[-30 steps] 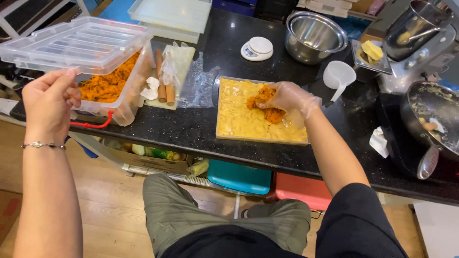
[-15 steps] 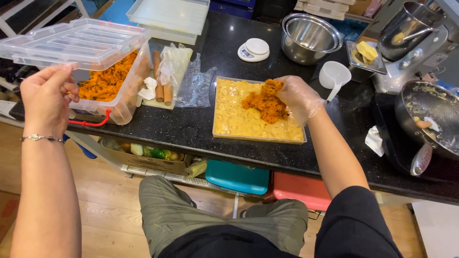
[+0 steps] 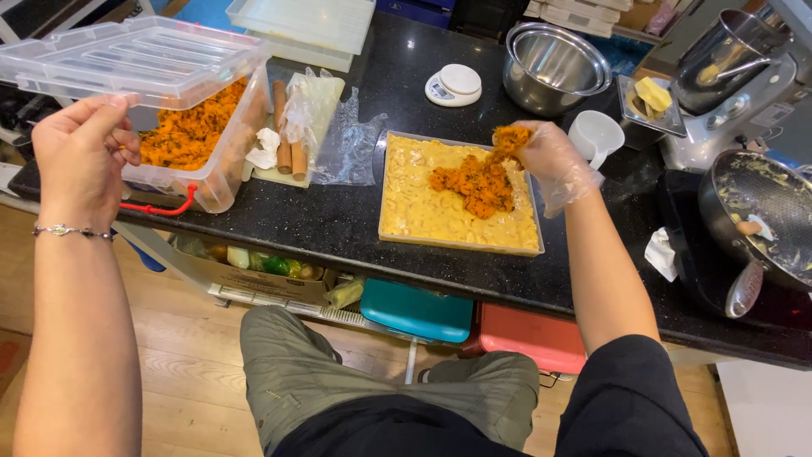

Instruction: The person scoops an orange filling from a plastic container and spreads it evenly over a yellow base in a rectangular baking pan using their gloved hand.

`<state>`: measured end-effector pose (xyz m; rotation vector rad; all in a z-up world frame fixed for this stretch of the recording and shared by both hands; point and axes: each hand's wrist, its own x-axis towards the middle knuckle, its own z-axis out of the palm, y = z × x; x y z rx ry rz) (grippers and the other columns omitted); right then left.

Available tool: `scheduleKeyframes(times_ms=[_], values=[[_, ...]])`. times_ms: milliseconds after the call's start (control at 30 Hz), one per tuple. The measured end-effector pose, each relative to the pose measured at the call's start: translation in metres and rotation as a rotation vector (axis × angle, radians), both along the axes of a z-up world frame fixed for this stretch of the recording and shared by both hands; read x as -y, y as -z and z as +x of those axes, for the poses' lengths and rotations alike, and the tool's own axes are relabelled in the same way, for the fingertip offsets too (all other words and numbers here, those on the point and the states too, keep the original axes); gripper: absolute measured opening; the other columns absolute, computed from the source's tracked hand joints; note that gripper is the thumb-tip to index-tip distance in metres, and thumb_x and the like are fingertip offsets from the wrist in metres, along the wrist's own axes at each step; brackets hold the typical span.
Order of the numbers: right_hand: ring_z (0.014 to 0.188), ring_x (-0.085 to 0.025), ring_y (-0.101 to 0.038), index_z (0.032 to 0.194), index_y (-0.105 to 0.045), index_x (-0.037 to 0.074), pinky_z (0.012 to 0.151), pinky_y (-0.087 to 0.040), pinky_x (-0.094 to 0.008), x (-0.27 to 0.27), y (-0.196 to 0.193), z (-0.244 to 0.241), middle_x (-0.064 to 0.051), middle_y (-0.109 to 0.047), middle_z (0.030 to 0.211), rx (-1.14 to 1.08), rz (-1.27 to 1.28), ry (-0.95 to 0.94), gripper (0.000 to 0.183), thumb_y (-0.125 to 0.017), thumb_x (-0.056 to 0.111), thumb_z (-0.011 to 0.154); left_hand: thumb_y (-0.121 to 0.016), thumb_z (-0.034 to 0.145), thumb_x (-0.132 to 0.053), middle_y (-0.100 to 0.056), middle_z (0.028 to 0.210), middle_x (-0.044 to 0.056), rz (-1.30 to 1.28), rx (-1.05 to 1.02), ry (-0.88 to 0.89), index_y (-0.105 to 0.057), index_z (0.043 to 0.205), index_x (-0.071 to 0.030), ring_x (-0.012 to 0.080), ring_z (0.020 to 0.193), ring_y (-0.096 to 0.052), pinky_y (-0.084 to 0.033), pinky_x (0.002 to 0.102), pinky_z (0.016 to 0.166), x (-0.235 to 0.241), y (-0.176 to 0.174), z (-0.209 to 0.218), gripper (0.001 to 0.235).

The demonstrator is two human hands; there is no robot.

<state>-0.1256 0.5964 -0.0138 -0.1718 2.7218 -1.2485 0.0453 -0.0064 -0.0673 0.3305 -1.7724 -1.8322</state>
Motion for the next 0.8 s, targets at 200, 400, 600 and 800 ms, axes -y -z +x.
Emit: scheduleKeyframes(times_ms=[200, 400, 600, 800], values=[[0.072, -0.010, -0.057, 0.155, -0.075, 0.034, 0.059, -0.051, -0.027, 0.023, -0.021, 0.038, 0.002, -0.073, 0.164, 0.247, 0.348, -0.162, 0.063, -0.066, -0.005, 0.105, -0.080, 0.122, -0.027, -0.064, 0.090, -0.007, -0.020, 0.008, 0.007, -0.087, 0.128, -0.016, 0.0024, 0.067, -0.057, -0.045, 0.019, 0.059, 0.000, 0.001, 0.002, 0.015], [0.065, -0.016, -0.054, 0.172, -0.061, 0.020, 0.068, -0.047, -0.045, 0.018, 0.024, 0.016, -0.010, -0.079, 0.091, 0.168, 0.642, -0.201, 0.068, -0.066, 0.009, 0.105, -0.080, 0.122, -0.027, -0.064, 0.090, -0.008, -0.004, 0.008, 0.017, -0.086, 0.128, -0.016, 0.0015, 0.066, -0.058, -0.047, 0.018, 0.059, -0.001, 0.001, 0.002, 0.014], [0.112, -0.014, -0.075, 0.147, -0.077, 0.023, 0.097, -0.066, -0.031, 0.035, -0.015, 0.039, 0.000, -0.077, 0.150, 0.148, 0.295, -0.012, 0.045, -0.069, 0.005, 0.107, -0.080, 0.122, -0.026, -0.061, 0.087, -0.007, -0.002, -0.001, 0.026, -0.086, 0.127, -0.016, 0.0028, 0.066, -0.055, -0.045, 0.019, 0.060, -0.001, 0.000, 0.003, 0.013], [0.102, -0.016, -0.080, 0.126, -0.078, 0.012, 0.088, -0.064, -0.029, -0.008, 0.010, -0.013, -0.006, -0.083, 0.116, 0.029, -0.025, -0.053, 0.027, -0.065, 0.004, 0.103, -0.080, 0.122, -0.028, -0.061, 0.085, -0.007, -0.002, -0.003, 0.029, -0.087, 0.129, -0.017, 0.0022, 0.066, -0.059, -0.047, 0.019, 0.060, 0.004, 0.002, -0.003, 0.015]])
